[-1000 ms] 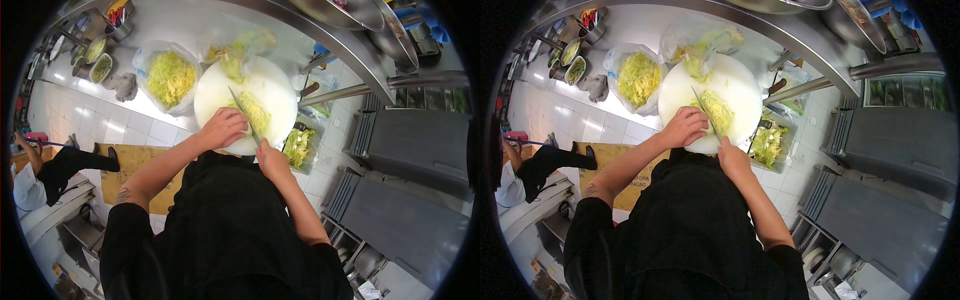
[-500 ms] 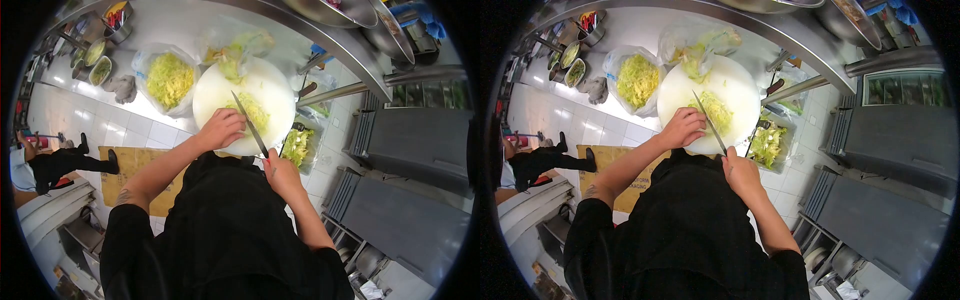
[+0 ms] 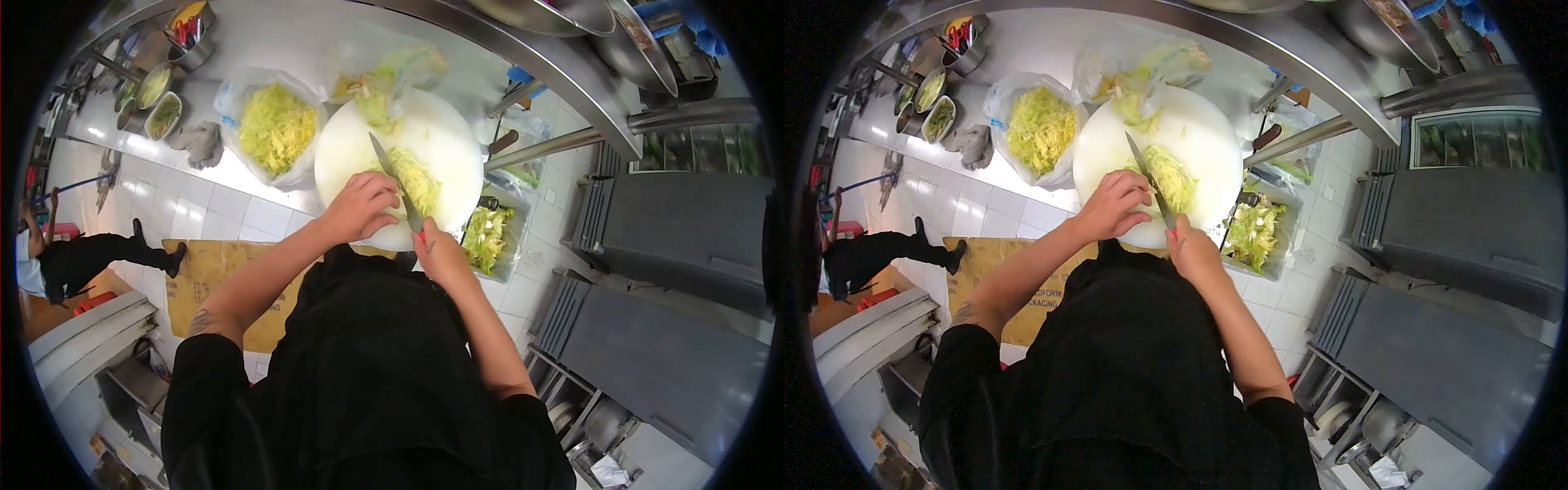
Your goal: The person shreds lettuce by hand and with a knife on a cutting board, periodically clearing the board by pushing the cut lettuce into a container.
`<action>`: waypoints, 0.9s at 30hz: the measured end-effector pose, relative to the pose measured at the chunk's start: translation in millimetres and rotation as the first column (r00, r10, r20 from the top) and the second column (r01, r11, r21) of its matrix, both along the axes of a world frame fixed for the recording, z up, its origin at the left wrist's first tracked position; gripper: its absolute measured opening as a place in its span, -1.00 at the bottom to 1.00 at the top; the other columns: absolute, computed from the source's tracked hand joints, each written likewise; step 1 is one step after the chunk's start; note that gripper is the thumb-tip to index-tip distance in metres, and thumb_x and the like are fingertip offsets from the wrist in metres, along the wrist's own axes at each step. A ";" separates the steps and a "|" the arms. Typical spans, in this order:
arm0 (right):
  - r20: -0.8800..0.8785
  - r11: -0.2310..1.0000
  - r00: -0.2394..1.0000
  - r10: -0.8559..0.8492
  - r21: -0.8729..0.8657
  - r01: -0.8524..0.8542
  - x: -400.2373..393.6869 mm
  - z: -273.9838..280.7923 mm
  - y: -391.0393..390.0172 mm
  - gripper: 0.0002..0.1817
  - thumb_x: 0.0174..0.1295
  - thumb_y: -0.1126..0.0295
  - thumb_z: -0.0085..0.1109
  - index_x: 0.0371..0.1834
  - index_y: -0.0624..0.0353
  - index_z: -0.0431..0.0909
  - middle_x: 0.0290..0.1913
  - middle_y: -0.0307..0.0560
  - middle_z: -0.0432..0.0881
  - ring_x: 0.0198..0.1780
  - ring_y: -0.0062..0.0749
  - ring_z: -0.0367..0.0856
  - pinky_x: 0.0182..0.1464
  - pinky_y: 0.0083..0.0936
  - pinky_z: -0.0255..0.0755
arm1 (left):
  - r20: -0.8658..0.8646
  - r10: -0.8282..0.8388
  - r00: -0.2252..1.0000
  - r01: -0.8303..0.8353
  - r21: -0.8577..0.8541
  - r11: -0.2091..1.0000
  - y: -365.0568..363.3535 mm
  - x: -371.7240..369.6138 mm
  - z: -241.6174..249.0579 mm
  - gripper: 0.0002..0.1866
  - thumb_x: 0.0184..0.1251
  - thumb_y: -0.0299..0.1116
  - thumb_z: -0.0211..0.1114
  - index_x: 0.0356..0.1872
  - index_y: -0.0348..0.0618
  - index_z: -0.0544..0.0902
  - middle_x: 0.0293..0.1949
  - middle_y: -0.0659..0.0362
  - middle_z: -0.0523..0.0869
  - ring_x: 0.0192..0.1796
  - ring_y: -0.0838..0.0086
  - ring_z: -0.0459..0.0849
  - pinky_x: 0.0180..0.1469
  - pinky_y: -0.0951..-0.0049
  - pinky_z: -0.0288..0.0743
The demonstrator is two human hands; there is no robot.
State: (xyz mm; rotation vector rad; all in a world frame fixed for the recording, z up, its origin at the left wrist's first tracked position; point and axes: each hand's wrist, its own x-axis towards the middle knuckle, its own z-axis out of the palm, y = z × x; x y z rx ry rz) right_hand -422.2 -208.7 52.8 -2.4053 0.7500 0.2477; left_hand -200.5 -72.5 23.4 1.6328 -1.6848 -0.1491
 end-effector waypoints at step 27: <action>-0.051 0.997 0.998 0.044 -0.067 -0.047 -7.3 2.8 4.4 -0.70 0.71 0.16 0.17 0.12 0.19 0.46 -0.34 0.31 0.81 -0.23 0.41 0.82 -0.13 0.27 0.64 | 0.050 -0.017 0.999 0.017 0.002 1.000 3.9 2.8 -2.2 -0.68 0.33 -0.42 0.60 0.06 -0.04 0.74 0.26 0.16 0.74 0.42 0.03 0.61 0.45 0.09 0.50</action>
